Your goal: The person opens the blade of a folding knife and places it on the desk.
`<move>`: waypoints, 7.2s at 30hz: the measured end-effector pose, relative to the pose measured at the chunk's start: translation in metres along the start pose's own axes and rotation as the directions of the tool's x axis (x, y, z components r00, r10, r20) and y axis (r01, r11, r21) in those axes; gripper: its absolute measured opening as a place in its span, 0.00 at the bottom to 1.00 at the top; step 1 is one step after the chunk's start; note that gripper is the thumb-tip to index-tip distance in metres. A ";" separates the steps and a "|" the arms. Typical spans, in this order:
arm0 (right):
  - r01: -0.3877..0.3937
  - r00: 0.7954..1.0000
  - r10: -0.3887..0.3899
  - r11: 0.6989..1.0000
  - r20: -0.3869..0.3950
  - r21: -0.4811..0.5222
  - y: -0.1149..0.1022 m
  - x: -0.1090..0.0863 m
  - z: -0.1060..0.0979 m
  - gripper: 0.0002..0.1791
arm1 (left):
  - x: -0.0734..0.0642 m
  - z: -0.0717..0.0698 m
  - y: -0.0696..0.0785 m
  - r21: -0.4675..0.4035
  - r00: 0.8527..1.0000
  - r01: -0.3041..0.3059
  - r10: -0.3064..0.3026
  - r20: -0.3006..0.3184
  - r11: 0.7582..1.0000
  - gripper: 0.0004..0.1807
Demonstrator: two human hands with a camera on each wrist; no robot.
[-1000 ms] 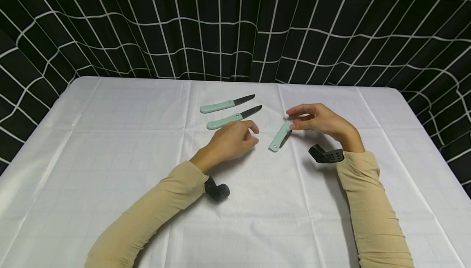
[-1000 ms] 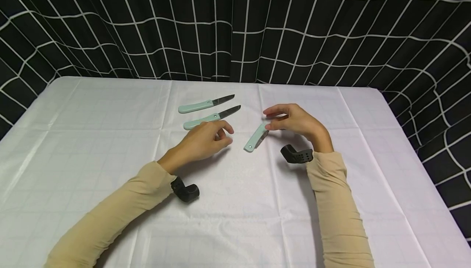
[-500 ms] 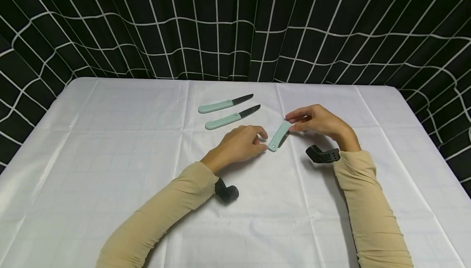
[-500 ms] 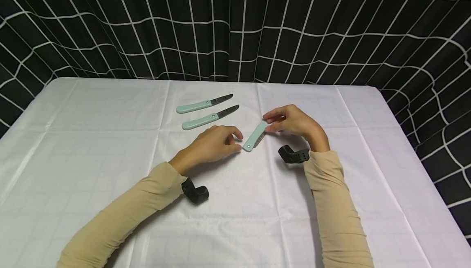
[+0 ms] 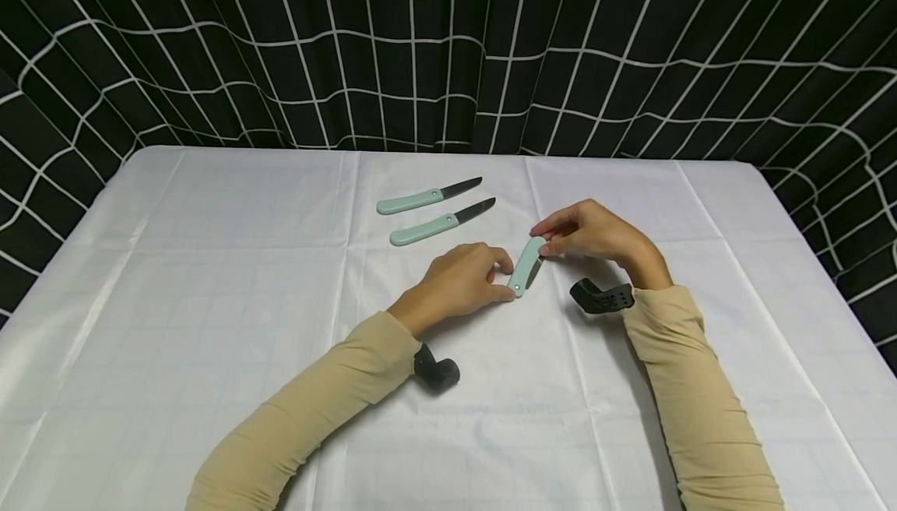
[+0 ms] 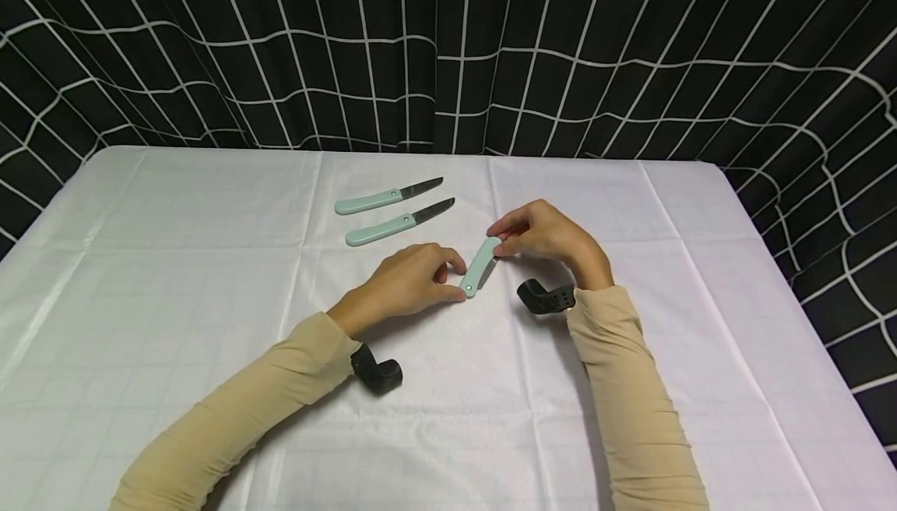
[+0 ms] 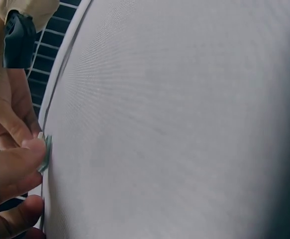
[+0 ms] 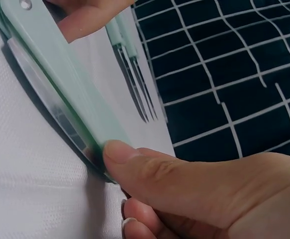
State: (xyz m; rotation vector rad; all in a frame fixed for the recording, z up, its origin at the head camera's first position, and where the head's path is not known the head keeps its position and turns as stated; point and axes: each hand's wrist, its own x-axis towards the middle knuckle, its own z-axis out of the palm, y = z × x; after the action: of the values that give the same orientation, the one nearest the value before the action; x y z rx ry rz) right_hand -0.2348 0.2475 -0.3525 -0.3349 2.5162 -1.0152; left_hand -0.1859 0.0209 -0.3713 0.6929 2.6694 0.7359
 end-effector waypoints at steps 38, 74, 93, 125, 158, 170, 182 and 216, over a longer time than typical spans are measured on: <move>0.057 0.995 0.002 0.802 -0.099 0.595 -0.024 -0.005 -0.003 0.24 | -0.010 -0.026 0.002 -0.144 0.994 -0.069 0.055 -0.098 0.987 0.16; 0.108 0.990 -0.021 0.735 -0.137 0.669 -0.058 0.005 0.038 0.08 | -0.032 -0.042 -0.022 -0.237 0.986 -0.015 -0.025 -0.165 0.971 0.19; 0.225 0.972 -0.191 0.918 -0.134 0.326 -0.074 -0.002 0.046 0.10 | -0.036 -0.050 -0.029 -0.341 0.974 -0.090 0.011 -0.228 0.936 0.14; 0.232 0.954 -0.208 0.968 -0.214 0.091 -0.080 -0.006 0.048 0.07 | -0.036 -0.056 -0.034 -0.357 0.969 -0.144 0.058 -0.241 0.923 0.08; 0.291 0.938 -0.277 0.956 -0.206 0.040 -0.081 -0.009 0.048 0.06 | -0.040 -0.062 -0.033 -0.335 0.984 -0.069 0.009 -0.177 0.940 0.10; 0.278 0.933 -0.252 0.958 -0.256 0.069 -0.074 -0.010 0.035 0.08 | -0.040 -0.067 -0.039 -0.368 0.987 -0.024 -0.037 -0.156 0.930 0.09; 0.271 0.954 -0.262 0.961 -0.145 0.051 -0.072 -0.009 0.038 0.12 | -0.042 -0.066 -0.039 -0.302 0.988 -0.017 -0.029 -0.150 0.953 0.09; 0.322 0.910 -0.274 0.940 -0.311 0.114 -0.072 -0.010 0.034 0.07 | -0.041 -0.075 -0.047 -0.369 0.993 -0.060 0.017 -0.120 0.927 0.08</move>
State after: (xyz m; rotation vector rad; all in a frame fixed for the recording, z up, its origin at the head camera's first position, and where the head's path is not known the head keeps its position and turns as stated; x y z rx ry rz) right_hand -0.2058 0.1792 -0.3216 -0.5732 2.6685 -1.4778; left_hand -0.1978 -0.0662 -0.3291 0.6162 2.5083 1.2862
